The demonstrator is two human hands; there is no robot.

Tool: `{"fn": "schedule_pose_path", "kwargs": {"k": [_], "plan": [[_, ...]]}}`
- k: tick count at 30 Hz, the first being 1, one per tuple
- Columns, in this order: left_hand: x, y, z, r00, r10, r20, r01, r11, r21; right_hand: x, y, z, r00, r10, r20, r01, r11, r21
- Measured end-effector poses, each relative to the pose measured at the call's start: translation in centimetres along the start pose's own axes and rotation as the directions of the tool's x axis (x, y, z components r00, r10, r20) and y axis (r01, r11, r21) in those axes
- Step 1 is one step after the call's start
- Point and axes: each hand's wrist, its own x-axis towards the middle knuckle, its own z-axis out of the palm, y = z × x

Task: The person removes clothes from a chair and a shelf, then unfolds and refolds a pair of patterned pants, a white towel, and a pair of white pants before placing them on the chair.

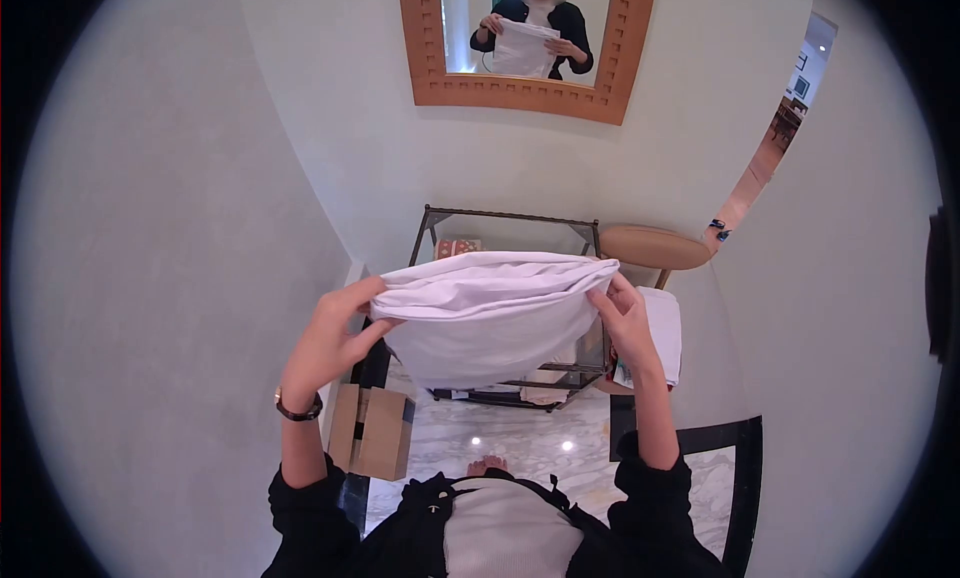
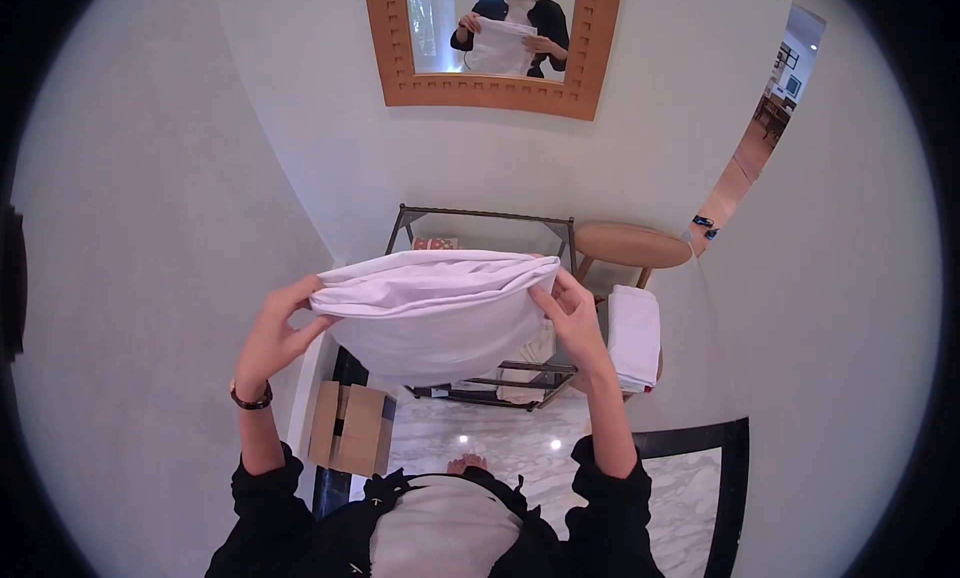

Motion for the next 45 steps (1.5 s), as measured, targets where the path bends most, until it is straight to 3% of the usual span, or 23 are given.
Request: {"fn": "schedule_pose_path", "kwargs": {"k": [3, 6, 9, 12, 16, 17, 21, 23, 26, 29, 30, 31, 32, 34, 35, 39, 45], "plan": [[0.1, -0.2, -0.2, 0.999, -0.019, -0.037, 0.008, 0.960, -0.279, 0.0, -0.2, 0.5, 0.998, -0.037, -0.043, 0.042, 0.992, 0.120], [1.2, -0.9, -0.1, 0.995, -0.058, -0.078, 0.031, 0.949, -0.313, 0.1, 0.3, 0.3, 1.000, 0.008, 0.013, -0.008, 1.000, 0.012], [2.1, -1.6, 0.3, 0.985, -0.097, -0.140, 0.026, 0.900, -0.435, 0.3, 0.0, 0.8, 0.994, -0.036, -0.102, 0.053, 0.984, 0.167], [4.9, -5.7, 0.5, 0.992, -0.064, -0.109, 0.070, 0.996, 0.055, 2.0, 1.1, 0.4, 0.994, 0.077, -0.076, -0.078, 0.997, -0.019], [7.7, -8.9, 3.2, 0.987, 0.079, -0.141, -0.025, 0.935, 0.354, 5.6, 4.3, -2.2, 0.994, 0.070, -0.081, -0.075, 0.996, -0.057], [8.6, -9.5, 3.5, 0.989, 0.100, -0.113, -0.044, 0.908, 0.417, 6.5, 4.2, -2.8, 0.994, 0.071, -0.089, -0.080, 0.992, -0.099], [10.9, -8.6, 4.0, 0.949, 0.274, -0.155, -0.128, 0.786, 0.604, 8.4, 2.8, -4.1, 0.982, -0.177, -0.072, 0.160, 0.967, -0.199], [11.2, -8.1, 4.0, 0.945, 0.306, -0.118, -0.155, 0.733, 0.662, 7.6, 2.1, -4.2, 0.965, -0.261, -0.026, 0.234, 0.902, -0.364], [9.9, -12.6, 7.4, 0.869, 0.491, -0.057, -0.289, 0.598, 0.748, 5.6, 4.6, -5.3, 0.945, -0.317, 0.079, 0.302, 0.755, -0.582], [5.5, -18.7, 12.8, 0.833, 0.503, 0.231, -0.494, 0.488, 0.719, 2.0, 11.1, -7.1, 0.924, -0.316, 0.213, 0.360, 0.540, -0.760], [3.8, -20.4, 14.8, 0.775, 0.539, 0.331, -0.562, 0.347, 0.751, 0.5, 14.6, -7.6, 0.937, -0.286, 0.203, 0.339, 0.590, -0.733], [1.8, -22.2, 17.4, 0.792, 0.484, 0.372, -0.579, 0.404, 0.708, -1.2, 18.5, -8.4, 0.937, -0.267, 0.227, 0.342, 0.556, -0.758], [-0.5, -24.2, 19.5, 0.733, 0.527, 0.429, -0.642, 0.329, 0.693, -3.3, 20.9, -8.7, 0.953, -0.191, 0.234, 0.301, 0.547, -0.781], [-4.4, -27.2, 23.0, 0.724, 0.450, 0.522, -0.688, 0.421, 0.591, -7.5, 25.0, -8.9, 0.962, -0.083, 0.261, 0.264, 0.529, -0.807], [-5.6, -26.8, 23.5, 0.697, 0.444, 0.563, -0.715, 0.367, 0.596, -9.3, 27.3, -9.2, 0.962, -0.039, 0.269, 0.251, 0.509, -0.823], [-7.6, -26.1, 24.1, 0.736, 0.447, 0.508, -0.676, 0.467, 0.570, -11.9, 25.9, -8.6, 0.922, -0.063, 0.383, 0.371, 0.431, -0.822], [-7.8, -27.9, 24.7, 0.747, 0.328, 0.578, -0.643, 0.577, 0.504, -11.6, 25.3, -8.0, 0.916, 0.064, 0.395, 0.348, 0.360, -0.866]]}}
